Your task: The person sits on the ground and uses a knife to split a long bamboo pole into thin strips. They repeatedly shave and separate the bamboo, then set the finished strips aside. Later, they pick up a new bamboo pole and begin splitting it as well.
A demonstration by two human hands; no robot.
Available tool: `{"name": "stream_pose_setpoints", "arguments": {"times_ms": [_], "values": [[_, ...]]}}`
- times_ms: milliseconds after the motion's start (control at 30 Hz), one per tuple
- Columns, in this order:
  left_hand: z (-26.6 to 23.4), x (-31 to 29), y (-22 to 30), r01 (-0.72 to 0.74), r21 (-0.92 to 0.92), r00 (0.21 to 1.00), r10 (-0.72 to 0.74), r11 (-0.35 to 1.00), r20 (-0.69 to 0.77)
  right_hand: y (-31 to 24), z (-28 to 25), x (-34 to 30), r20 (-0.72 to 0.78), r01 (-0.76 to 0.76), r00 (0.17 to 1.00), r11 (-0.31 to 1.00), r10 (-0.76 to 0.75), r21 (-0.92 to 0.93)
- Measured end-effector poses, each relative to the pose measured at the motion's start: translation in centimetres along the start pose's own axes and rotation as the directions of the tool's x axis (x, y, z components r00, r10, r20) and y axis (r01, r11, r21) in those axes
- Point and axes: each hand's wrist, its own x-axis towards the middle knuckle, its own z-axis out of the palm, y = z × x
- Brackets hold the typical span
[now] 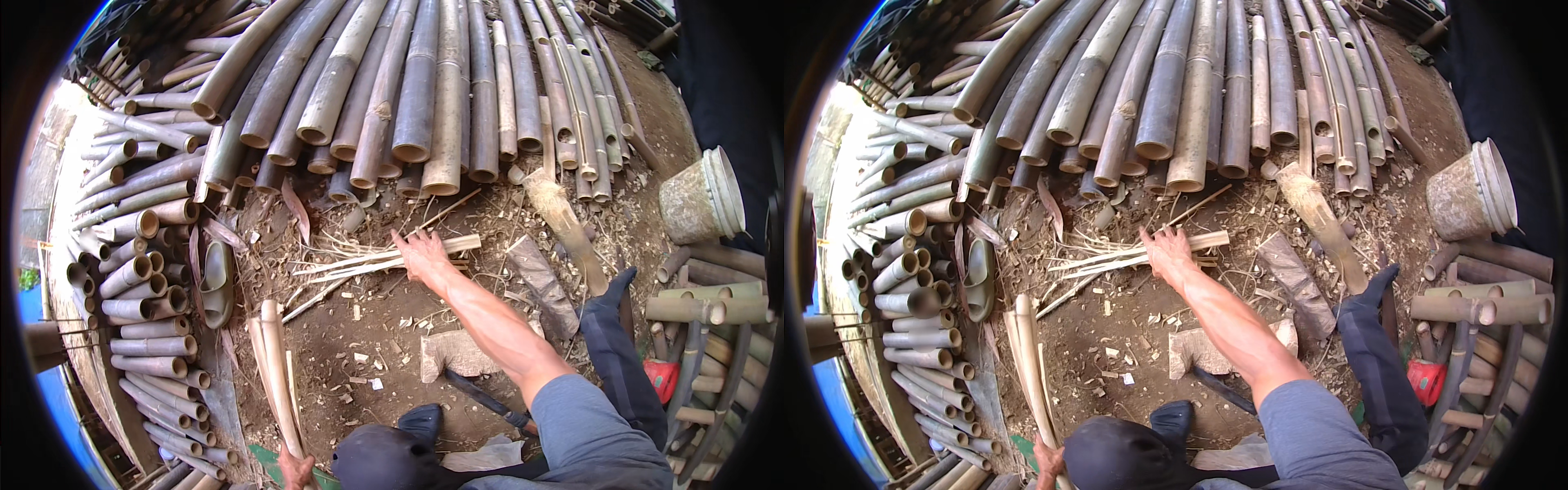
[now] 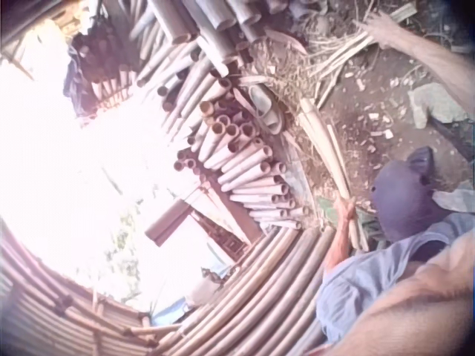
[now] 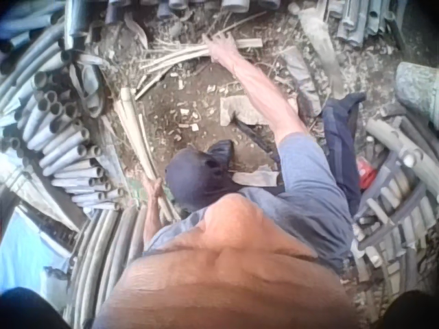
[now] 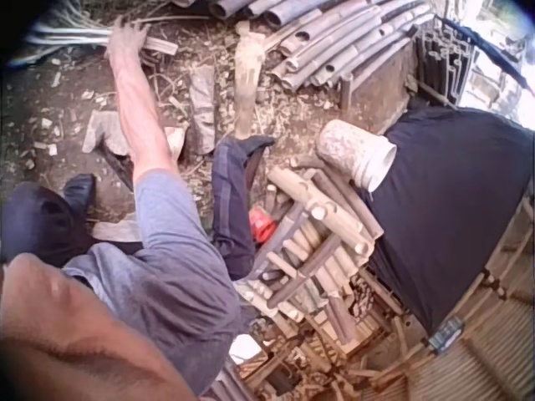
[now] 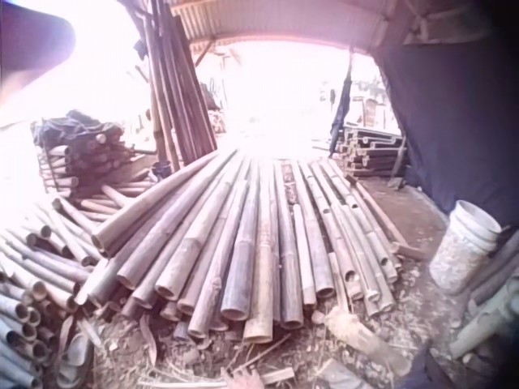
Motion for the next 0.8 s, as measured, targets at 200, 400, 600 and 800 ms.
{"name": "stream_pose_setpoints", "arguments": {"times_ms": [200,400,600,800], "values": [[1.4,-4.3,2.9,-0.149,-0.204,0.988,0.139,0.968,-0.064,0.2,1.8,-4.6,-0.235,-0.071,0.972,0.980,0.026,-0.188],[0.8,-10.3,7.8,-0.150,-0.142,0.987,0.140,0.978,-0.079,4.5,-2.9,-16.8,-0.234,0.179,0.951,0.976,-0.204,-0.125],[-1.5,-23.2,17.1,-0.021,-0.060,0.992,0.013,0.998,-0.127,20.5,-23.5,-31.3,-0.753,-0.061,0.652,0.983,-0.094,-0.175],[0.7,-29.3,27.8,-0.247,0.143,0.927,0.277,0.958,-0.252,50.2,-42.7,-57.8,-0.980,-0.118,-0.037,0.973,0.198,0.201]]}}
